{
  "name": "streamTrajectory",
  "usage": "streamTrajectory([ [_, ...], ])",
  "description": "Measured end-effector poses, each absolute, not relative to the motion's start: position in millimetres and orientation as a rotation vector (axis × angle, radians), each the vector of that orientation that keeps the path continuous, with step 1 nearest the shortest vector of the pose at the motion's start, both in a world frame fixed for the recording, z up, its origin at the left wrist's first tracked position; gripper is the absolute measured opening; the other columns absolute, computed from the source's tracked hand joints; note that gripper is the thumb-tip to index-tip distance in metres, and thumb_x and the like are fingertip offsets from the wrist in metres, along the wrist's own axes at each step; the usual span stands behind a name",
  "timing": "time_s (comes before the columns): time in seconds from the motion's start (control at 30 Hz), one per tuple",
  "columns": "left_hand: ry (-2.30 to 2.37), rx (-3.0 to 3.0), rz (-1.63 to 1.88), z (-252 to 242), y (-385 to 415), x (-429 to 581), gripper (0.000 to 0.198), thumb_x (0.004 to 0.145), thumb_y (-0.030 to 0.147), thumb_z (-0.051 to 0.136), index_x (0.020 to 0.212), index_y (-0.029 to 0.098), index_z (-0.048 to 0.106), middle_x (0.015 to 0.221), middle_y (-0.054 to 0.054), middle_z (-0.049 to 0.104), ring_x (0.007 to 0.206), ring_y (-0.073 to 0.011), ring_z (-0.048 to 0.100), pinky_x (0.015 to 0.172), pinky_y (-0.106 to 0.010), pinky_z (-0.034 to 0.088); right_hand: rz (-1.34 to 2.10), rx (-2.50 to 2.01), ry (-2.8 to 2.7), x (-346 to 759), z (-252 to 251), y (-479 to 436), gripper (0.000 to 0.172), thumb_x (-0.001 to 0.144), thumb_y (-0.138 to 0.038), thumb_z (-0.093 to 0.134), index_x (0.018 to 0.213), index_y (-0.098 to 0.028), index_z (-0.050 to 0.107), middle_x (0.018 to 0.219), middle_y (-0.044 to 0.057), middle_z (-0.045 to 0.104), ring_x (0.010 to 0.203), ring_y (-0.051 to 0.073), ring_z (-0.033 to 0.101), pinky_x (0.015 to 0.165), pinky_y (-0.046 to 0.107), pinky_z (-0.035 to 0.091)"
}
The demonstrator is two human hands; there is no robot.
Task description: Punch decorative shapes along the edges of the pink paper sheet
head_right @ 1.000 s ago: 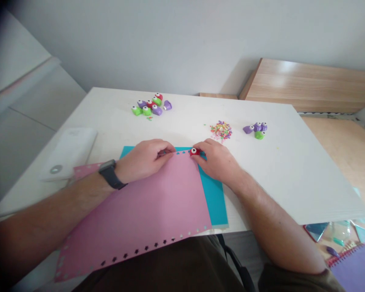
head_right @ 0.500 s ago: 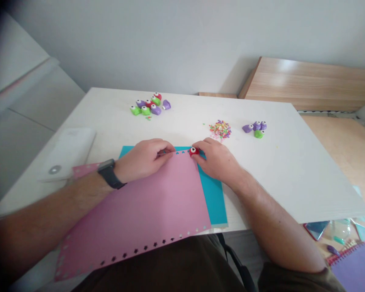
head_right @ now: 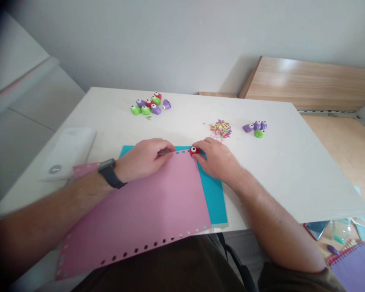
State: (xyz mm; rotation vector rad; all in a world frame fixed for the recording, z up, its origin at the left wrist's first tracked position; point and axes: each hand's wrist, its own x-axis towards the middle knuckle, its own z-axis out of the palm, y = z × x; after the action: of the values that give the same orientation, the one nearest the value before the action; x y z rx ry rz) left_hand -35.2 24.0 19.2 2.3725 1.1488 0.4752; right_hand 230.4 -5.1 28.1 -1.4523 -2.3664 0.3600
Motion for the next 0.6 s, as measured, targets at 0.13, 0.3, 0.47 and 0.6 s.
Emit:
streamTrajectory([
  [0.13, 1.155, 2.381, 0.472, 18.8, 24.3, -34.6, 0.024, 0.1, 0.025, 0.055, 0.107, 0.018, 0.076, 0.102, -0.007, 0.076, 0.092, -0.0222, 0.069, 0.084, -0.037, 0.052, 0.363, -1.449, -2.37, 230.5, 28.0, -4.9, 0.025, 0.1, -0.025, 0.065, 0.121, -0.018, 0.076, 0.11, 0.012, 0.076, 0.095, 0.024, 0.071, 0.089, 0.038, 0.054],
  [0.3, 1.156, 2.386, 0.472, 18.8, 24.4, -33.4, 0.024, 0.099, 0.025, 0.054, 0.107, 0.018, 0.076, 0.102, -0.007, 0.076, 0.092, -0.0224, 0.069, 0.084, -0.037, 0.052, 0.363, -1.471, -2.376, 229.9, 28.8, -5.2, 0.026, 0.1, -0.025, 0.065, 0.122, -0.018, 0.076, 0.112, 0.012, 0.076, 0.095, 0.024, 0.071, 0.089, 0.037, 0.054],
  [0.47, 1.168, 2.388, 0.459, 20.2, 24.0, -32.3, 0.024, 0.099, 0.026, 0.054, 0.107, 0.018, 0.076, 0.101, -0.007, 0.076, 0.092, -0.0228, 0.07, 0.083, -0.037, 0.051, 0.372, -1.492, -2.372, 228.6, 29.8, -6.2, 0.026, 0.099, -0.026, 0.066, 0.122, -0.017, 0.076, 0.112, 0.012, 0.075, 0.097, 0.025, 0.071, 0.091, 0.038, 0.054],
  [0.6, 1.187, 2.384, 0.454, 20.7, 23.6, -30.8, 0.023, 0.098, 0.025, 0.055, 0.106, 0.018, 0.076, 0.101, -0.007, 0.076, 0.092, -0.0233, 0.07, 0.084, -0.037, 0.051, 0.366, -1.501, -2.367, 227.6, 30.2, -6.6, 0.026, 0.1, -0.025, 0.065, 0.122, -0.018, 0.076, 0.111, 0.012, 0.075, 0.097, 0.024, 0.071, 0.091, 0.037, 0.053],
])
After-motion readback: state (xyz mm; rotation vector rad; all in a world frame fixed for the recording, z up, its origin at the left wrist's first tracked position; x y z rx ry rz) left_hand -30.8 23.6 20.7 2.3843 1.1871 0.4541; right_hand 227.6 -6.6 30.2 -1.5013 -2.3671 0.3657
